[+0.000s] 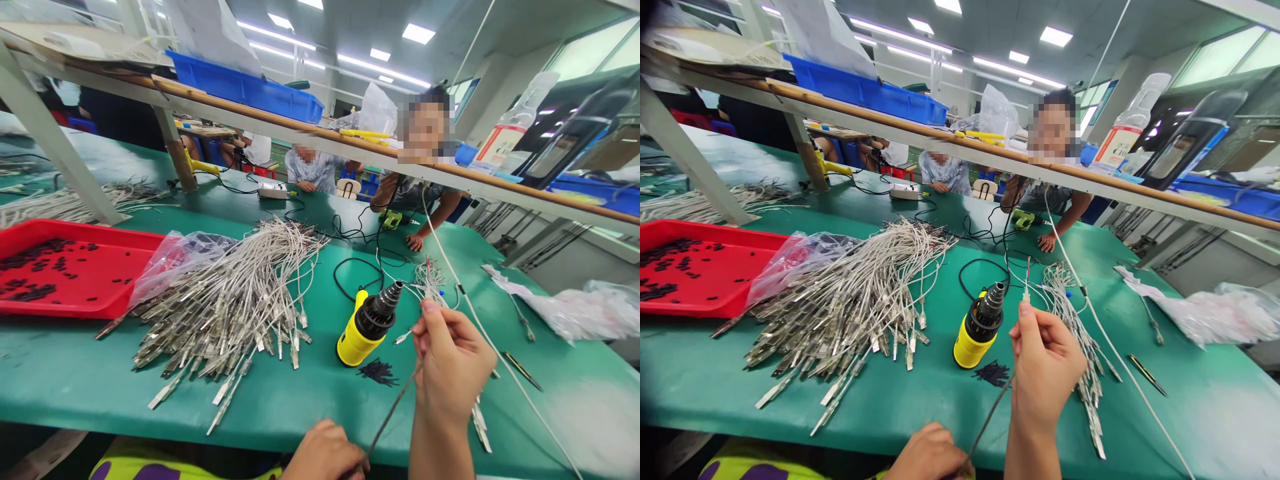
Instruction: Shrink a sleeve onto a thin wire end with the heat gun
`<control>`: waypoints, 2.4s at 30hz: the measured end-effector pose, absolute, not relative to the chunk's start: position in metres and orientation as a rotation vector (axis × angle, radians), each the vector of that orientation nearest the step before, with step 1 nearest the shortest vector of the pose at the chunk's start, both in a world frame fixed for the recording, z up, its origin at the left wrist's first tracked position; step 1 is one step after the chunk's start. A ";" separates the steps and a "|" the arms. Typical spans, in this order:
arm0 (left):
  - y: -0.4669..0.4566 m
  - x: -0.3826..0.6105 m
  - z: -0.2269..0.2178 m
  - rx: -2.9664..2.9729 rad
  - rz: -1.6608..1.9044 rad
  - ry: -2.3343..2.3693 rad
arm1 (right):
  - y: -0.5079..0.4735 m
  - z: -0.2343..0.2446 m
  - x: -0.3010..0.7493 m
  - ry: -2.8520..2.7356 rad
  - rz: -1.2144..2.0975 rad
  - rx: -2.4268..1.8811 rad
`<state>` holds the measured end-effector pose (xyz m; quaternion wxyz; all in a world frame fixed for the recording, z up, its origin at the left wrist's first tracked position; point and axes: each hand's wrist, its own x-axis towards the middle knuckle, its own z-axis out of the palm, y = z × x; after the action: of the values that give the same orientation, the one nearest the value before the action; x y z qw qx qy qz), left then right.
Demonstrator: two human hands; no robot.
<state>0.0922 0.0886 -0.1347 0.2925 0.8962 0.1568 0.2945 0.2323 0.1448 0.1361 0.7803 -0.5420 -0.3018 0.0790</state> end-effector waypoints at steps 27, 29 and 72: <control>0.088 0.097 -0.143 2.432 0.932 0.412 | 0.151 0.129 0.225 -0.695 0.311 -1.178; 0.088 0.096 -0.141 2.444 0.888 0.414 | 0.149 0.129 0.227 -0.677 0.305 -1.178; 0.088 0.095 -0.144 2.469 0.856 0.471 | 0.146 0.125 0.232 -0.893 0.002 -1.301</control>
<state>0.0949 0.0879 -0.1438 0.2406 0.9025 0.1723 0.3130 0.2321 0.1458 0.1250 0.7044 -0.5853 -0.4016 0.0009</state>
